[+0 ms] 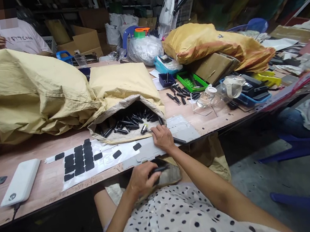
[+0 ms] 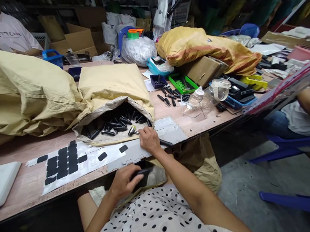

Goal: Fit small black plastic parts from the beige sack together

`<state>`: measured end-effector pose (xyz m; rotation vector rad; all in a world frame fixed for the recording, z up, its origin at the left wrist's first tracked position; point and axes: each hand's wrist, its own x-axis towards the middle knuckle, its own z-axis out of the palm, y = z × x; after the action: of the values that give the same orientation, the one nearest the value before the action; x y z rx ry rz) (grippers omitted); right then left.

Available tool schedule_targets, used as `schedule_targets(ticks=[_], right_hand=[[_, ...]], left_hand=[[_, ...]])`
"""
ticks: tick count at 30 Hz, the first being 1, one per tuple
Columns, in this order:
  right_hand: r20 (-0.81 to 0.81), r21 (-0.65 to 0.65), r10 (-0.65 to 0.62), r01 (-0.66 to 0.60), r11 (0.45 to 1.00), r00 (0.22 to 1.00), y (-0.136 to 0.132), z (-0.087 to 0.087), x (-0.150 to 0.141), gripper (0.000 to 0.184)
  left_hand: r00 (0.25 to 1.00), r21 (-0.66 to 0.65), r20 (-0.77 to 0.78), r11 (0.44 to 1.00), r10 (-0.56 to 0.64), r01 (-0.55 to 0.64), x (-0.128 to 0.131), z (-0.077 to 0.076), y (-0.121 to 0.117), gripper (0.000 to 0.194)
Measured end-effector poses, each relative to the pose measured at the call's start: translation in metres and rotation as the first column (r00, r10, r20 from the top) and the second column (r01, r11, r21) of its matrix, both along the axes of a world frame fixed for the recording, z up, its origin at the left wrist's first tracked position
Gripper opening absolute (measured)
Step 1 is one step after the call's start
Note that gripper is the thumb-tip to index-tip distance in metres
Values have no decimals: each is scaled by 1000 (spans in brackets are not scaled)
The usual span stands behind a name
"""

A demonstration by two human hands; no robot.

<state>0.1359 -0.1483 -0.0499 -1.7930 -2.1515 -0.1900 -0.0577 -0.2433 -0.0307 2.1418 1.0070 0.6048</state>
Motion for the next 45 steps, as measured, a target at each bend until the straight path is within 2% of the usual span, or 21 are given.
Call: schedule_targets(ticks=[2, 4, 6, 9, 12, 14, 16, 18, 20, 21, 22, 23, 25, 28, 32, 34, 37, 40, 45], right_hand=[[-1, -1, 4, -4, 1000, 1000, 0, 0, 0, 21], [-4, 0, 6, -6, 1000, 1000, 0, 0, 0, 21], [-5, 1, 3, -3, 1000, 1000, 1, 1, -1, 21], [1, 2, 0, 0, 1000, 1000, 1, 1, -1, 21], [14, 2, -2, 2, 1000, 1000, 0, 1, -2, 20], [22, 3, -7, 7, 1000, 1000, 0, 0, -2, 19], [26, 8, -10, 9, 1000, 1000, 0, 0, -2, 19], [27, 15, -6, 6, 1000, 1000, 0, -1, -2, 19], [27, 19, -3, 2, 1000, 1000, 0, -1, -2, 18], [27, 20, -2, 2, 1000, 1000, 1, -1, -2, 18], [27, 20, -2, 1, 1000, 1000, 1, -1, -2, 18], [26, 19, 0, 0, 1000, 1000, 1, -1, -2, 18], [23, 19, 9, -9, 1000, 1000, 1, 0, -3, 18], [17, 15, 20, -20, 1000, 1000, 1, 1, -3, 18], [12, 3, 16, -16, 1000, 1000, 1, 2, -4, 18], [11, 2, 12, -12, 1000, 1000, 1, 2, -4, 18], [15, 0, 10, -10, 1000, 1000, 1, 2, -4, 18], [18, -2, 11, -11, 1000, 1000, 0, 3, -4, 19], [20, -8, 9, -9, 1000, 1000, 0, 3, -3, 21]], left_hand=[[994, -75, -105, 997, -28, 20, 4, -9, -17, 21], [962, -142, -271, 986, 40, -81, 5, -23, -23, 19], [890, -203, -443, 956, 103, -211, 2, -38, -22, 21], [794, -271, -600, 910, 95, -314, -6, -49, -16, 26], [799, -353, -601, 899, -5, -260, -12, -37, -13, 32], [869, -429, -484, 894, -103, -133, -13, -17, -8, 34], [940, -452, -304, 892, -155, 1, -14, 7, 6, 32], [980, -360, -183, 933, -81, 10, -16, 27, 30, 31], [974, -139, -167, 974, 153, -177, -22, 38, 62, 30], [938, -20, -190, 954, 289, -298, -26, 40, 79, 30], [878, 92, -225, 907, 422, -412, -30, 39, 96, 31], [823, 175, -268, 865, 502, -471, -35, 37, 111, 32], [735, 270, -340, 810, 586, -520, -42, 30, 135, 32], [698, 308, -389, 799, 602, -517, -50, 20, 153, 25], [713, 333, -358, 796, 603, -506, -54, 15, 146, 15], [761, 349, -301, 809, 574, -472, -51, 14, 133, 15], [876, 353, -228, 875, 425, -333, -38, 8, 109, 15], [931, 324, -217, 921, 294, -215, -23, -4, 90, 13], [933, 292, -127, 911, 338, -291, -16, -23, 81, 17]])
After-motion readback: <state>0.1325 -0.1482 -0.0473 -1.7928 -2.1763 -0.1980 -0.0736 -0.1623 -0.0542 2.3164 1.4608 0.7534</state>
